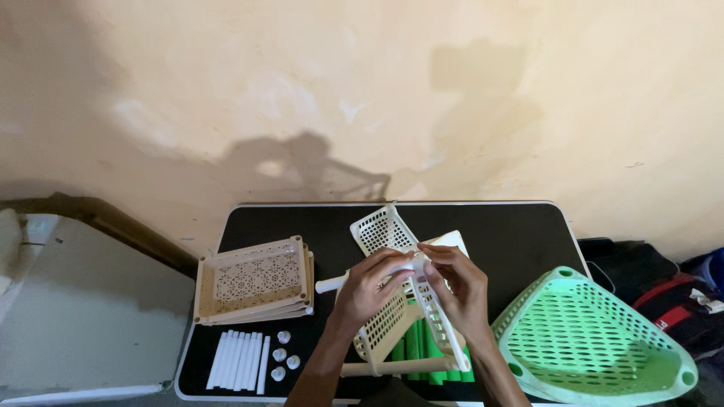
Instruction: The person assembles a two-tiered white plastic storage rack by inserting white cylindrical rods into the basket frames and securing them with caps. The person then assembles a green triangular storage rack using green rods and caps, stacking the baskets vertically.
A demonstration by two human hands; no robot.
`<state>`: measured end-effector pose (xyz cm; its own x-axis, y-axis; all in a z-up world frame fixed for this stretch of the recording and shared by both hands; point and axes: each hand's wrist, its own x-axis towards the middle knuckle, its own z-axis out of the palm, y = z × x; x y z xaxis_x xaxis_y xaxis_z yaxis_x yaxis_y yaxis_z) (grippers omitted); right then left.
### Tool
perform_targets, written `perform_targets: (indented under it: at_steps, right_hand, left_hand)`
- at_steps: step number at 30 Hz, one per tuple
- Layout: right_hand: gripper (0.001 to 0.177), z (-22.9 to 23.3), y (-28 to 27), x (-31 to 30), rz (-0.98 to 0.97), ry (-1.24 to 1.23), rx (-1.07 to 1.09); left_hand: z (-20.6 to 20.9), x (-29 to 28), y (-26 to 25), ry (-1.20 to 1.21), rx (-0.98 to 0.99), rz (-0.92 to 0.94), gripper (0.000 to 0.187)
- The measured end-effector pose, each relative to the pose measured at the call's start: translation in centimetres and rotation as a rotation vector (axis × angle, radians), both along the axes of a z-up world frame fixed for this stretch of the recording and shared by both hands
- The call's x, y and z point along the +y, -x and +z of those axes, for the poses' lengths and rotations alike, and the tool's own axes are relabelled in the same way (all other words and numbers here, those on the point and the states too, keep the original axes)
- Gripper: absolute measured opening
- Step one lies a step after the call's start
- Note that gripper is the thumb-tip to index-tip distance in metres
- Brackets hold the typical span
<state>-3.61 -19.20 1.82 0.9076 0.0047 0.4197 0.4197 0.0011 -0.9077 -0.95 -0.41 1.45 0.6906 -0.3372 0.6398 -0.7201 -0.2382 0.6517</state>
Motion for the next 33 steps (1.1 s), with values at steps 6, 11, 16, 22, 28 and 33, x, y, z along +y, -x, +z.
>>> perform_targets:
  at_steps: [6,11,16,22,28,33]
  right_hand:
    - [0.029,0.6,-0.1,-0.1,0.024,0.064,0.081]
    - [0.034,0.7,-1.7,-3.8,-0.101,0.478,-0.078]
    - [0.049,1.6,-1.1,-11.4,-0.612,0.403,-0.126]
    - [0.082,-2.6,-4.0,-10.0,0.098,-0.071,0.07]
    - [0.071,-2.8,-3.1,-6.9,0.097,-0.01,0.328]
    - [0.087,-0.6,-3.0,-6.8,0.142,-0.083,0.327]
  left_hand:
    - [-2.1,-0.4,-0.3,-0.016,0.005,0.035,0.028]
    - [-5.8,1.4,-3.5,0.272,-0.005,0.105,0.027]
    - [-8.0,7.3,-5.5,0.695,0.325,0.388,0.037]
    - [-7.7,7.4,-6.1,1.009,0.584,0.428,0.048]
    - [-7.8,6.7,-4.1,0.704,0.57,0.385,0.055]
    - [-8.7,6.9,-4.3,0.761,0.643,0.245,0.051]
